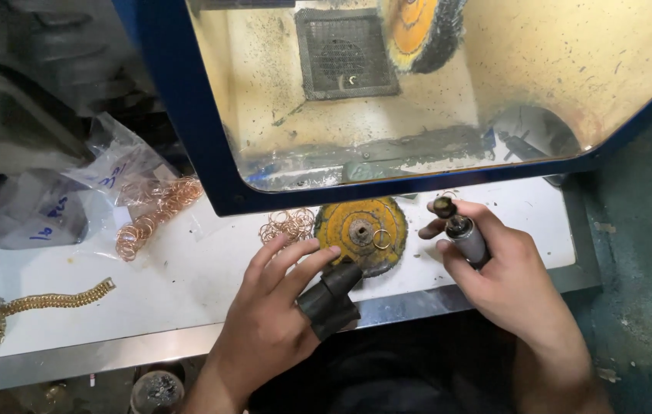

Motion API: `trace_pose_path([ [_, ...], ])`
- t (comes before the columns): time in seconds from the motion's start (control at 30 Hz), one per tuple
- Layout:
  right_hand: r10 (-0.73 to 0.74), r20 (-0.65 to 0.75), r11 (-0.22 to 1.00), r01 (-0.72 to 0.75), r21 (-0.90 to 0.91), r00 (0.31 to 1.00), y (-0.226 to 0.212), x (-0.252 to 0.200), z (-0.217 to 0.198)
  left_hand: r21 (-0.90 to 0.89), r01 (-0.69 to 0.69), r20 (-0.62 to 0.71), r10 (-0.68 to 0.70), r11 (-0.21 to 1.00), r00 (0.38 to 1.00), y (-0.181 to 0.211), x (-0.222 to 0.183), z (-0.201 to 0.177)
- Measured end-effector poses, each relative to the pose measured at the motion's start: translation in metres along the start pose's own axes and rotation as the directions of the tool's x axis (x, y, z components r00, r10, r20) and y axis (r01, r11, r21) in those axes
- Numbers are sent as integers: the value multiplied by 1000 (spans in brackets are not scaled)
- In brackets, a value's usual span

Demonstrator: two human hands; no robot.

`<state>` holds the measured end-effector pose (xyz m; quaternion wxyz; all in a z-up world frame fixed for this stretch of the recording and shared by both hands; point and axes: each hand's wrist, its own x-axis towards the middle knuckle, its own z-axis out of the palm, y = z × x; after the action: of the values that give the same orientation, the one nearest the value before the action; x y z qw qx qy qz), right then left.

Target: Polishing small jewelry components using a handheld rotary tool at a workshop bench.

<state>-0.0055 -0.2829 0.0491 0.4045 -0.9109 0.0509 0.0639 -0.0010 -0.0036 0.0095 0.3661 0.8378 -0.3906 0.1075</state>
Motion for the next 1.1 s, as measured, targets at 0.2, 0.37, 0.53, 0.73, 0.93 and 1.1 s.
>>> trace_pose_path([
  [0.2,111,-43,994,-112,-15,993,22,-11,-4,35,-83,108,79,996,991,25,21,19],
  [0.37,137,-45,991,-137,-6,990,37,-16,-10,35,11,77,-13,999,997,24,23,35],
  [0.53,114,-50,992,-116,-45,992,37,-15,-8,53,70,87,-75,996,993,24,14,36],
  [0.73,-24,-8,990,23,-140,1000,10,-1,5,59,63,71,-68,996,995,24,15,36],
  [0.93,-91,102,950,117,-291,991,-15,19,20,110,-9,76,1,994,997,23,13,36],
  [1.1,80,137,955,-37,-294,987,-29,26,18,94,25,95,-34,995,995,22,9,38],
])
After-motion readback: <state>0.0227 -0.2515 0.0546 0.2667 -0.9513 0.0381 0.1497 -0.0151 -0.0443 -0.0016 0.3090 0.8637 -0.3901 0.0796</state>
